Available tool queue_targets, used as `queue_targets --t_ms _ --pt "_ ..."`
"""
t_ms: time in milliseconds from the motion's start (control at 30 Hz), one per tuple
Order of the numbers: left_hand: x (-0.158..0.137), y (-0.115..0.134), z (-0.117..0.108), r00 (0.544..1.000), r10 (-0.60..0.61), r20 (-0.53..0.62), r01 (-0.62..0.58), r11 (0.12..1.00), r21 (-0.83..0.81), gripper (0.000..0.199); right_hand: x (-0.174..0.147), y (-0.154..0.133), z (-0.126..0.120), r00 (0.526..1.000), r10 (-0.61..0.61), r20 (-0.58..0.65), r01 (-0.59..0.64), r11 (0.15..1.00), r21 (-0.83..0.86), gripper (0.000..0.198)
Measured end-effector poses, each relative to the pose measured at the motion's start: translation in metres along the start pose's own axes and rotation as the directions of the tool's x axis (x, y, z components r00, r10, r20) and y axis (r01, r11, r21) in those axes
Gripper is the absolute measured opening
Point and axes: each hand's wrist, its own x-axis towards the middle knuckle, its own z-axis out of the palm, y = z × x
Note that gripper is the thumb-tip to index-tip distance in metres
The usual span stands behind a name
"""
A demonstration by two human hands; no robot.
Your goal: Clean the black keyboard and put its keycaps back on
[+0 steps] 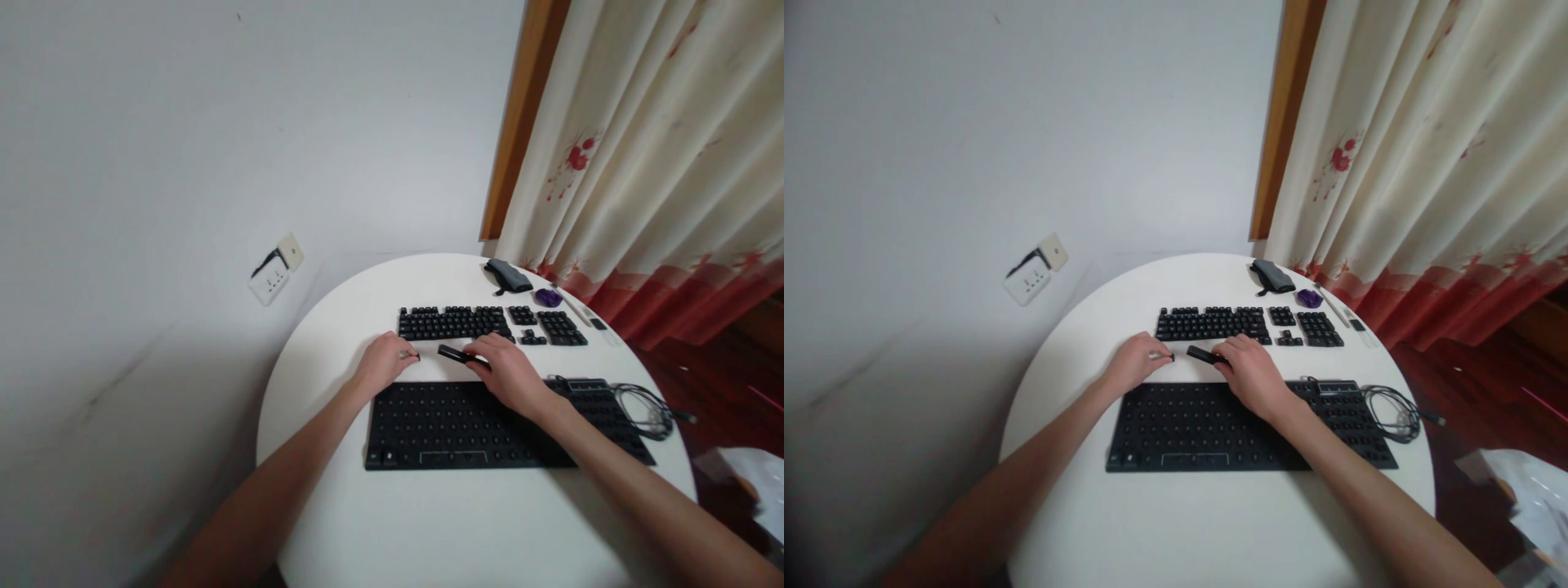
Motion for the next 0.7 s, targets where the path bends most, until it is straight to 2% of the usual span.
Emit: queue_targets --t_ms 167,333,433,567,700 --pt "0.000 0.004 -0.001 0.999 -0.041 0.001 0.041 0.999 0.000 0.006 -0.035 -0.004 -0.005 0.993 0.036 -0.113 -0.016 0.985 0.173 0.015" --pt "-0.002 0.010 -0.005 0.996 -0.086 -0.006 0.086 0.996 0.013 0.007 -0.041 -0.001 -0.005 0.989 0.063 -0.138 -0.029 0.971 0.237 0.015" --pt "-0.003 0.017 -0.014 0.992 -0.121 -0.020 0.121 0.993 -0.013 0.010 -0.042 0.003 -0.005 0.987 0.069 -0.146 -0.030 0.967 0.254 0.014" --pt "-0.012 0.035 -0.037 0.973 -0.228 -0.031 0.218 0.955 -0.203 0.018 -0.044 0.006 -0.005 0.987 0.068 -0.144 -0.026 0.961 0.274 0.012" --pt "-0.039 0.056 -0.050 0.944 -0.327 0.044 0.311 0.838 -0.449 0.024 -0.046 0.004 -0.006 0.987 0.055 -0.151 -0.009 0.957 0.290 0.012"
